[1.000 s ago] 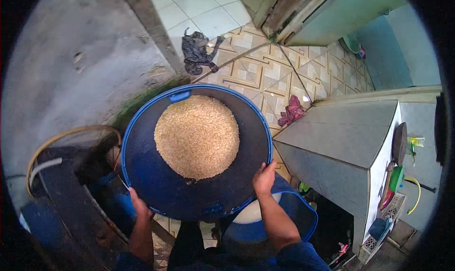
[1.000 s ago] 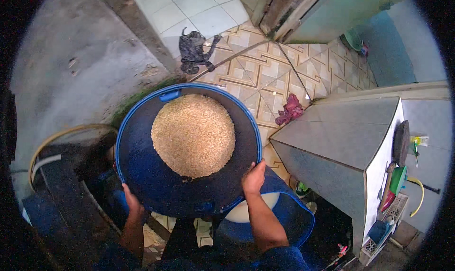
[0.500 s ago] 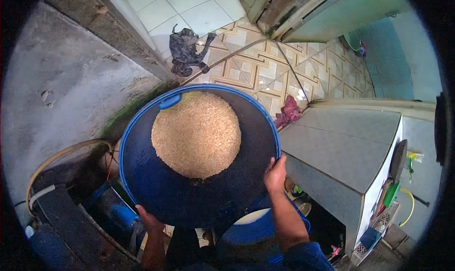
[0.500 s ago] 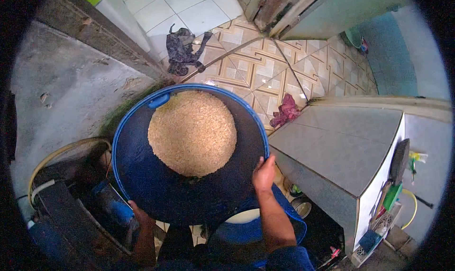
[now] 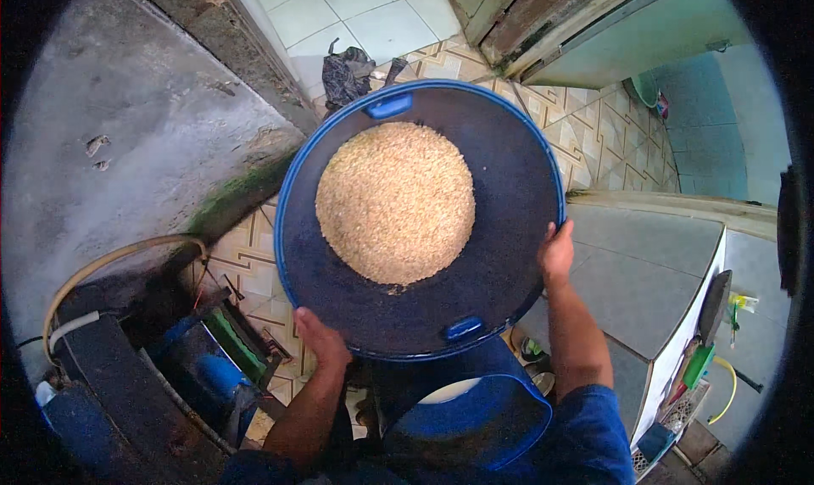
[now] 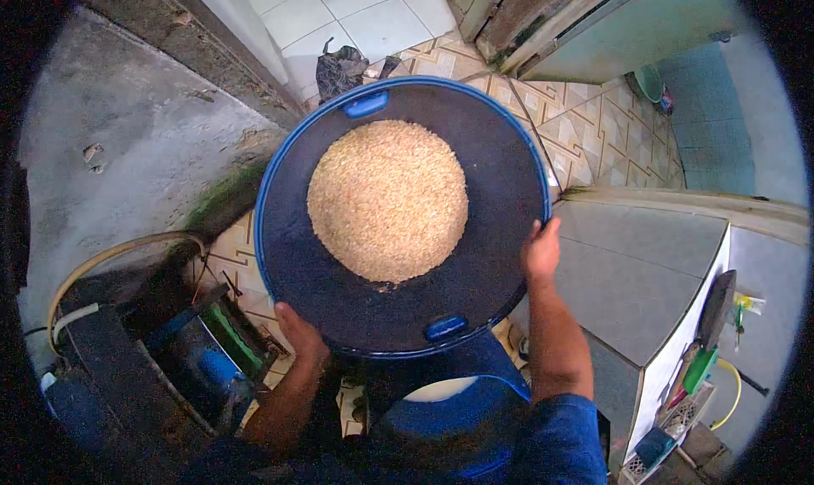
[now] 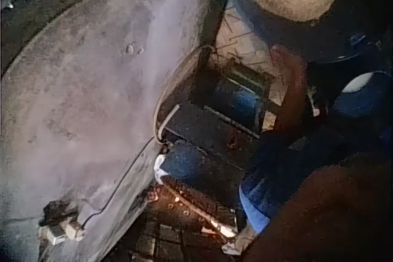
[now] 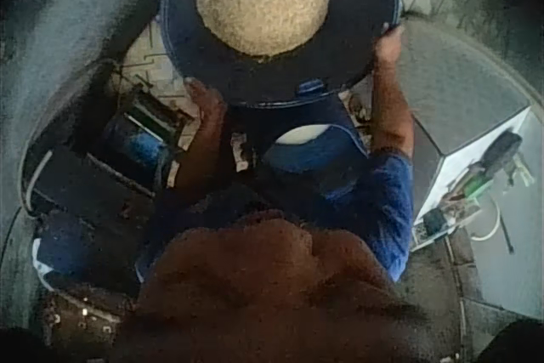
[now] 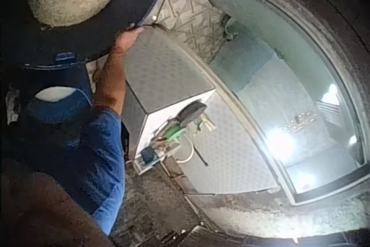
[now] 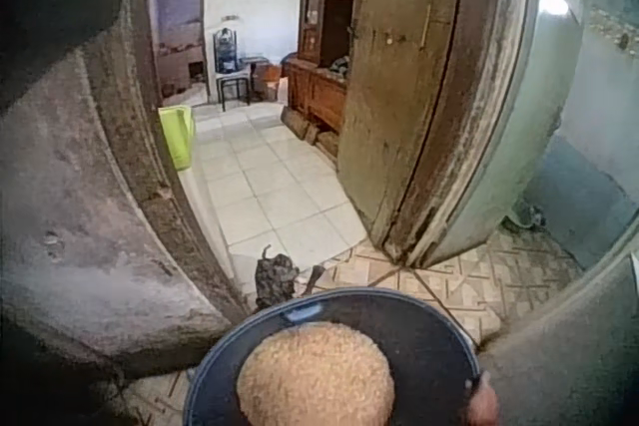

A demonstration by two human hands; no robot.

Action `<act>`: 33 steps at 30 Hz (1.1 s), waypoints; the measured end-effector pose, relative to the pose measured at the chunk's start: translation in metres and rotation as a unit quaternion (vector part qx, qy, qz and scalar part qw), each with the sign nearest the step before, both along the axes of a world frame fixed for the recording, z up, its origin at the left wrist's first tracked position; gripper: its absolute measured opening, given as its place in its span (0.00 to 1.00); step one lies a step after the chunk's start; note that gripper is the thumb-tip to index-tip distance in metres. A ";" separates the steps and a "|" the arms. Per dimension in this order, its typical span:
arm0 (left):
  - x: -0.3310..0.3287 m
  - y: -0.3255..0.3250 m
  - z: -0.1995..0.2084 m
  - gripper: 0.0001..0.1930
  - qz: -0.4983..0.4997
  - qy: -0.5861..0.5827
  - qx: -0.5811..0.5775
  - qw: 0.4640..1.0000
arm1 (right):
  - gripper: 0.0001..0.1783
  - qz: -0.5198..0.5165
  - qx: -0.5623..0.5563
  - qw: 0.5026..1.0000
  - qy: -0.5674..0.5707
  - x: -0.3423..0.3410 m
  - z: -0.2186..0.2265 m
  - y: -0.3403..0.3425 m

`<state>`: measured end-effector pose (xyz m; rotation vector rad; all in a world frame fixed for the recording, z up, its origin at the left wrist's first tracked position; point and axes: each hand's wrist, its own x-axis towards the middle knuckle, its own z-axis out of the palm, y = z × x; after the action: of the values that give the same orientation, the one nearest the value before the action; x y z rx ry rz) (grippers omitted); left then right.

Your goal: The person cleans grains by scooping them from one large blue bin into another using a bucket, then tips a large bin to drain excess water onto the tiled floor.

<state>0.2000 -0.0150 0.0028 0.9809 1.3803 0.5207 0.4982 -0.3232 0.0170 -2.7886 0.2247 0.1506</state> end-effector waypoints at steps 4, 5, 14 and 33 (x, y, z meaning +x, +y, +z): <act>0.038 -0.007 -0.013 0.29 -0.070 0.105 0.042 0.991 | 0.16 0.000 -0.011 1.000 -0.015 0.033 -0.011 -0.017; 0.048 -0.010 -0.011 0.29 -0.071 0.109 0.042 0.991 | 0.17 0.011 -0.007 0.999 -0.033 0.040 -0.012 -0.018; 0.110 -0.017 -0.007 0.30 -0.095 0.083 0.112 0.986 | 0.27 -0.013 -0.070 0.996 -0.049 0.077 -0.026 -0.023; 0.105 0.024 -0.046 0.28 -0.100 0.145 0.200 0.964 | 0.36 -0.090 -0.247 0.963 -0.051 -0.424 0.081 -0.072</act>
<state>0.3051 0.0090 -0.0432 1.5597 1.4403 0.5286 0.0747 -0.3948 0.0976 -3.2340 0.5577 -0.1100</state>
